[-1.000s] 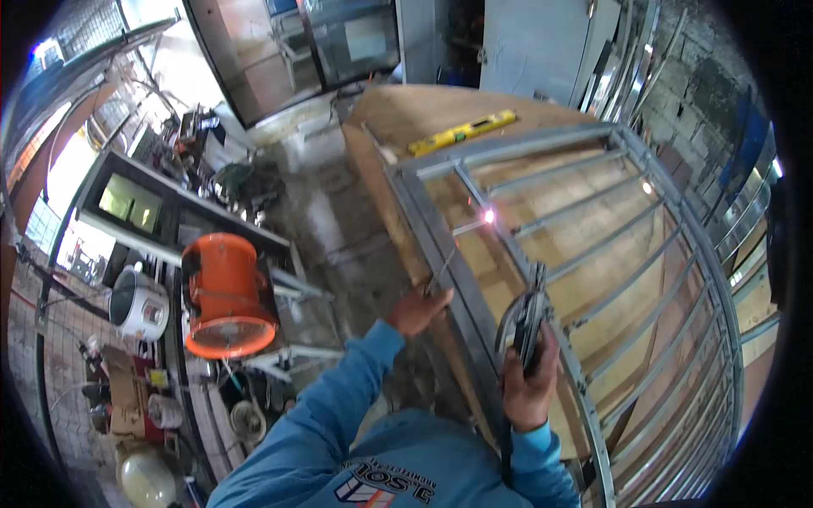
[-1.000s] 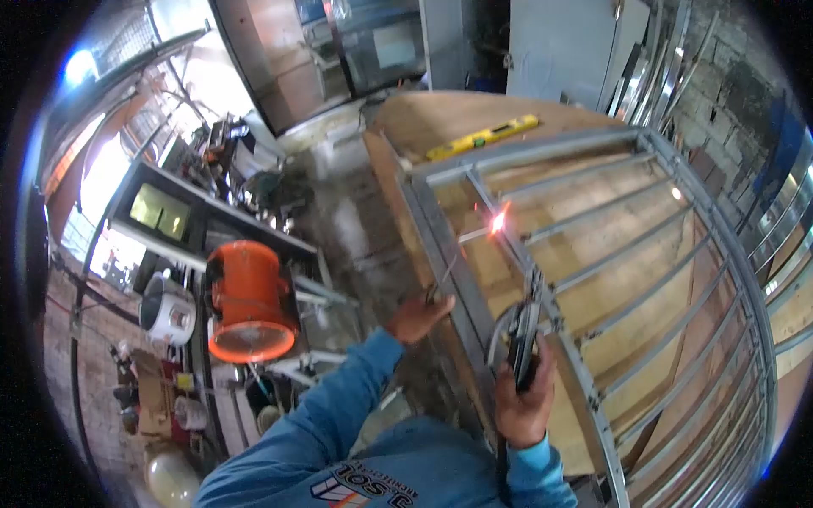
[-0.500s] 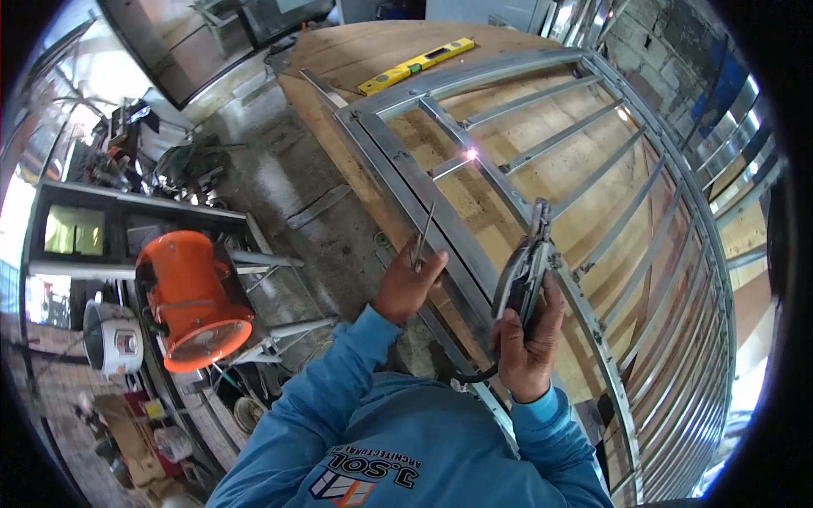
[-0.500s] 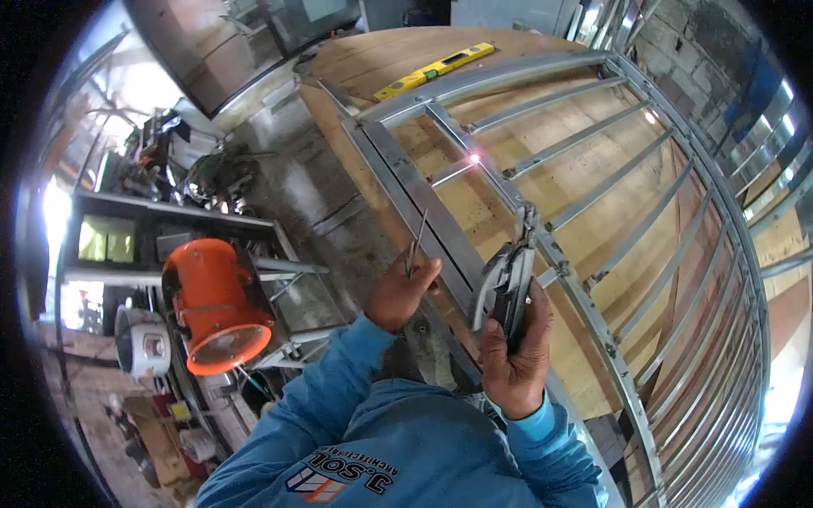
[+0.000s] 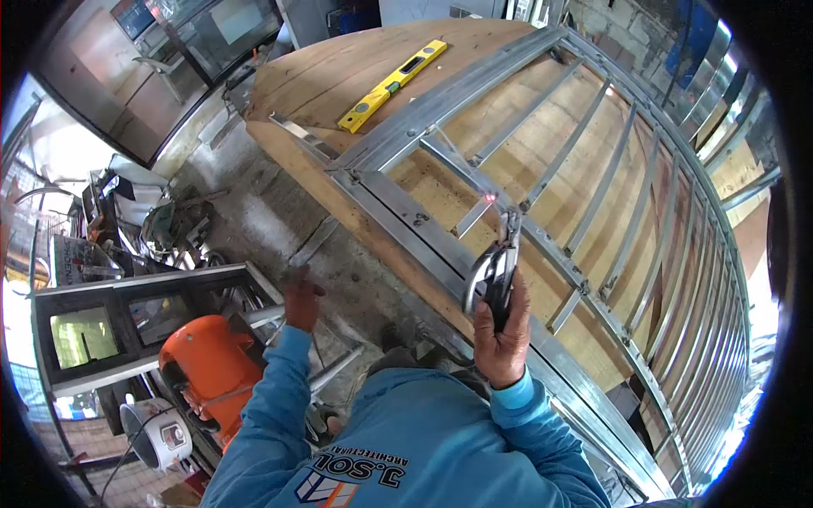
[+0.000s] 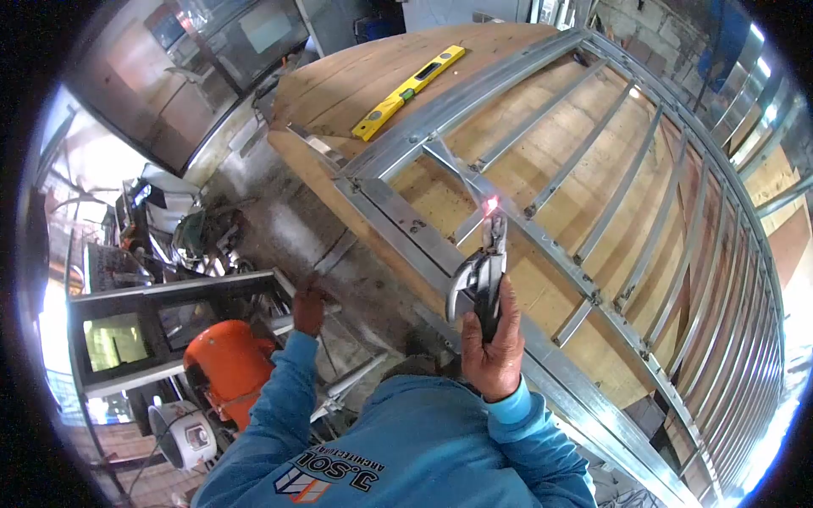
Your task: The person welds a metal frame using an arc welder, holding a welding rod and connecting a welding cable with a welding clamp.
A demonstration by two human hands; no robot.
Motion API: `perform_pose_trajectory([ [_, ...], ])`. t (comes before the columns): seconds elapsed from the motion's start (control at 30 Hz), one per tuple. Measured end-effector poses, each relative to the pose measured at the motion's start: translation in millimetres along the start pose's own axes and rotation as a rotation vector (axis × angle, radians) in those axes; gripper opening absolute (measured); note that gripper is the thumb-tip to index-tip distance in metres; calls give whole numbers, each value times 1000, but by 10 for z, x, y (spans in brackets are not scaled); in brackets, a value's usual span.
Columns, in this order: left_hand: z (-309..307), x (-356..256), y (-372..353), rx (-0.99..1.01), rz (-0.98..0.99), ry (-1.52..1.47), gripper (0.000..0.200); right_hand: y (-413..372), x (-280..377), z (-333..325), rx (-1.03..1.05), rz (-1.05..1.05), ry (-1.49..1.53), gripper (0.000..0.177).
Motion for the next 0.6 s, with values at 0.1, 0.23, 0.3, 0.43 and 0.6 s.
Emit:
perform_pose_trajectory([
  [0.1, -85, -346, -96, -96, -82, -159, 43, -32, -129, 27, 38, 25, 42, 63],
  [0.23, 21, -579, -232, -150, 197, -2, 42, -28, -112, -26, -7, -56, 84, 64],
  [0.3, 62, -635, -104, -141, 100, -7, 42, -33, -123, -33, -28, -30, 83, 64],
  [0.43, 101, -1179, 318, -119, 216, -12, 39, -68, -122, -62, -7, 55, 67, 62],
  [0.6, 201, -1716, 1181, -58, 368, 22, 38, -107, -41, 93, -21, 209, 148, 57],
])
Point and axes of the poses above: each hand's wrist, its own y-axis towards the middle knuckle, its own z-axis out of the palm, x = y × z, the point moved 6 cm from there along y, towards the middle knuckle, and after that the axes turned 13 degrees about -y, right-handed, at the moved point
